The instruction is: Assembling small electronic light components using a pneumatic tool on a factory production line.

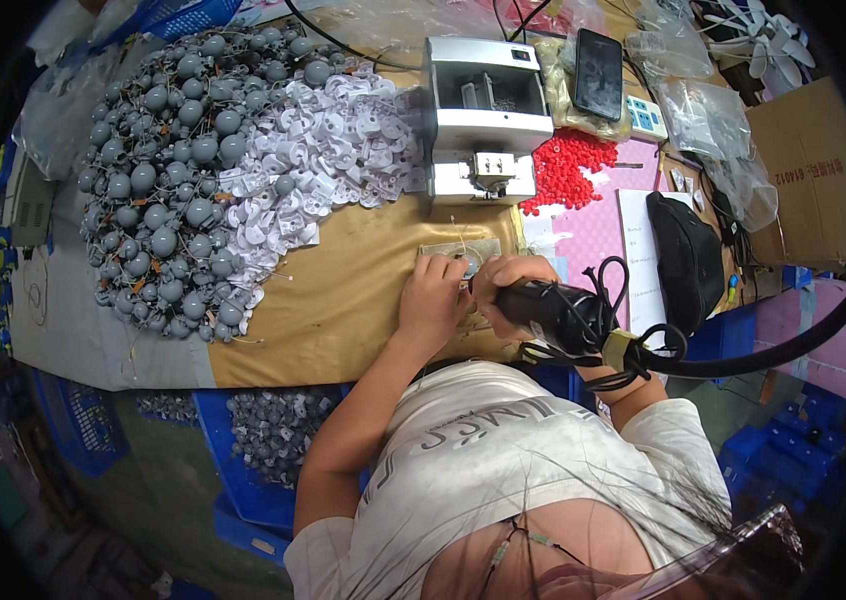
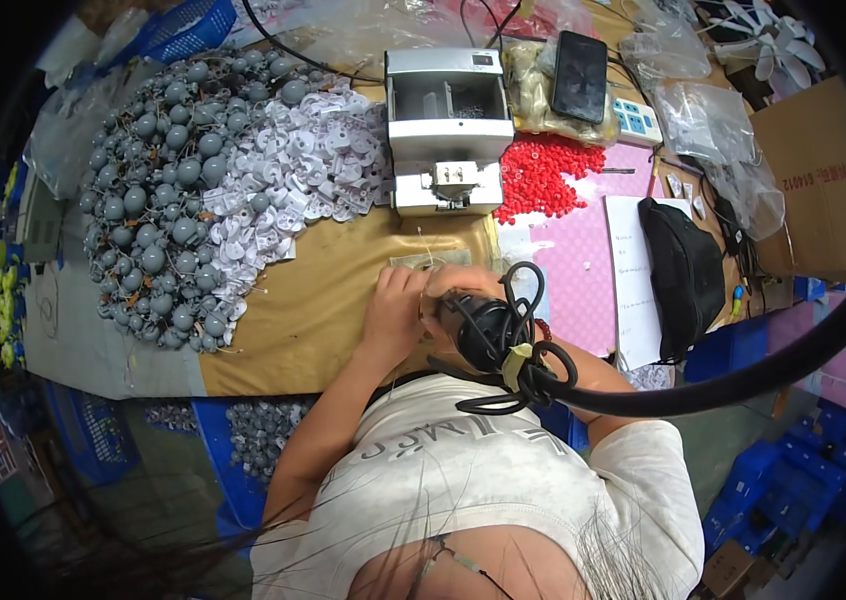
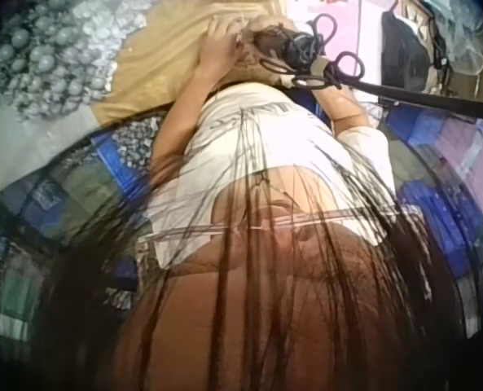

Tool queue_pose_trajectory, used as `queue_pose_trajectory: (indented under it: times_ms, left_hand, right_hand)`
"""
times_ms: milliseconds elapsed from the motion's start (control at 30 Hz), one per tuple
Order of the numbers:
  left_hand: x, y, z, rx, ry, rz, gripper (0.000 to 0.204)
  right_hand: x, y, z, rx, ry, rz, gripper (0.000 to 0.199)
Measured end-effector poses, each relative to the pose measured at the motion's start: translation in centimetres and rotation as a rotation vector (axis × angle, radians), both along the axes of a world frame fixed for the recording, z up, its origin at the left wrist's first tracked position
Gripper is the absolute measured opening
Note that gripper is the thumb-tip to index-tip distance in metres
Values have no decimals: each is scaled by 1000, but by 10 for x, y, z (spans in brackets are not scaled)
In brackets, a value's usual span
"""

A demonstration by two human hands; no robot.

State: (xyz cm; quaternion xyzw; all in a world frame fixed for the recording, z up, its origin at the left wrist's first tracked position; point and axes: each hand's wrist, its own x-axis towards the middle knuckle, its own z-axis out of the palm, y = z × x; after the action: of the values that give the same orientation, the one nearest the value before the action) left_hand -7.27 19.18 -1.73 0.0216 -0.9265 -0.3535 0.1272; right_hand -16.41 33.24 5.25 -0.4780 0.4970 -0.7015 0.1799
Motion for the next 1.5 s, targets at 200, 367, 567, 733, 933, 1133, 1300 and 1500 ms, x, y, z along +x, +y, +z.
queue_pose_trajectory:
  times_ms: [200, 367, 567, 733, 933, 1133, 1300, 1500]
  left_hand:
    - [2, -2, 2, 19, -37, -11, 47]
    - [3, 0, 5, 70, -68, 40, 44]
    - [3, 8, 4, 53, -61, 135, 39]
    - [7, 10, 1, 39, 15, 115, 35]
    - [15, 14, -5, 17, 90, 106, 31]
    - [11, 11, -8, 8, 88, 106, 28]
    - [14, 10, -12, 169, -31, 124, 27]
    - [54, -17, 23, 252, -42, 170, 27]
  right_hand:
    - [-10, 8, -8, 127, 50, 38, 52]
    - [-27, 13, 0, 344, 48, -396, 44]
    - [-103, 22, -1, 316, -341, -839, 35]
    - [-102, 39, -49, 314, -161, -916, 56]
    - [-20, 18, -43, 628, -22, -416, 47]
    - [-12, -12, -59, 564, -518, -381, 22]
    - [-20, -19, -64, 419, -950, -331, 15]
    - [-18, -16, -41, 548, -685, -48, 24]
